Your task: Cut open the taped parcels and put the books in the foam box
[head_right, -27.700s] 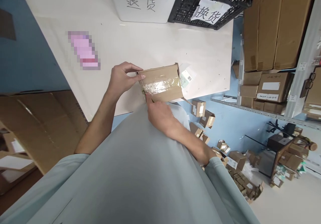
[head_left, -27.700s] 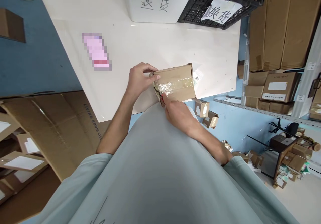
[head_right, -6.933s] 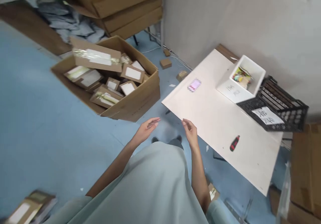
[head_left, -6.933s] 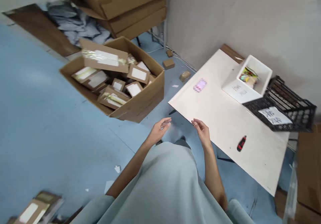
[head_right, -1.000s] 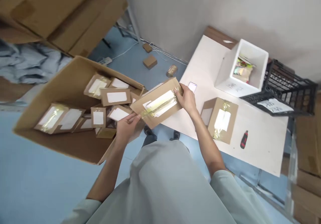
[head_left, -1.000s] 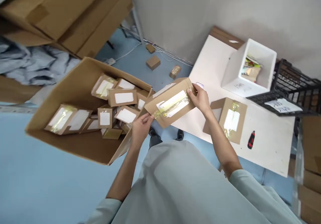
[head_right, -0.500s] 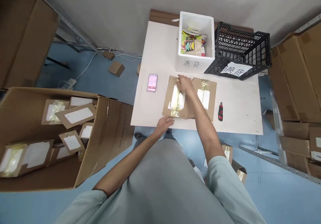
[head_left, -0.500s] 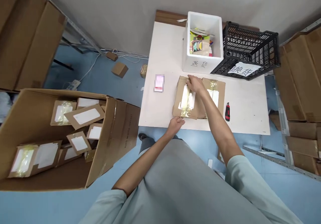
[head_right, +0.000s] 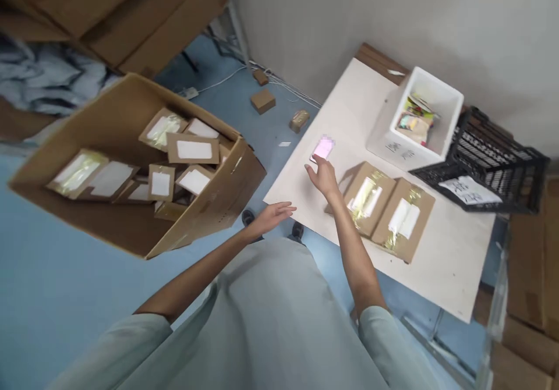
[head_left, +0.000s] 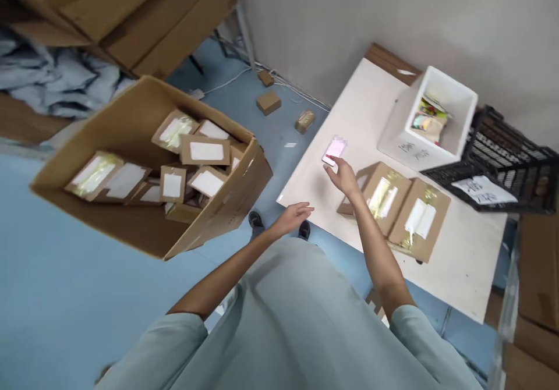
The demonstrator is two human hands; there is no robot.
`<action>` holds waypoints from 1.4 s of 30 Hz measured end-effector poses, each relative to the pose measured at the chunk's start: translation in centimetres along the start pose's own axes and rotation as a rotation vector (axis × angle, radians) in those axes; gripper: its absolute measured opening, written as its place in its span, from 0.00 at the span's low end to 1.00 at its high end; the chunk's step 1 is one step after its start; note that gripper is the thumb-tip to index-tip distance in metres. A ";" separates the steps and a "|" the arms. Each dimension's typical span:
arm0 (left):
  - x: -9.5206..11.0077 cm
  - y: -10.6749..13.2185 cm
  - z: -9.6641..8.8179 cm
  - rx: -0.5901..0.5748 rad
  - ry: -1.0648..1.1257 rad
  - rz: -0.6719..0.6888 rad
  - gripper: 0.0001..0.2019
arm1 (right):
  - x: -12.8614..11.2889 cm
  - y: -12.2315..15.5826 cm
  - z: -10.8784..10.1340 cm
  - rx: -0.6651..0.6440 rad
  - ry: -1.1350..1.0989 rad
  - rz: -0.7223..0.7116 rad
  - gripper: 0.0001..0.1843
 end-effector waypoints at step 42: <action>-13.6 20.8 -70.9 1.393 -0.274 -0.079 0.38 | -48.4 -18.1 67.2 -0.860 -0.010 -0.371 0.39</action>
Point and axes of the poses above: each hand's wrist, its own y-axis away from the middle knuckle, its own z-axis out of the palm, x = y × z, the point moved 9 cm from there along -y, towards the middle knuckle
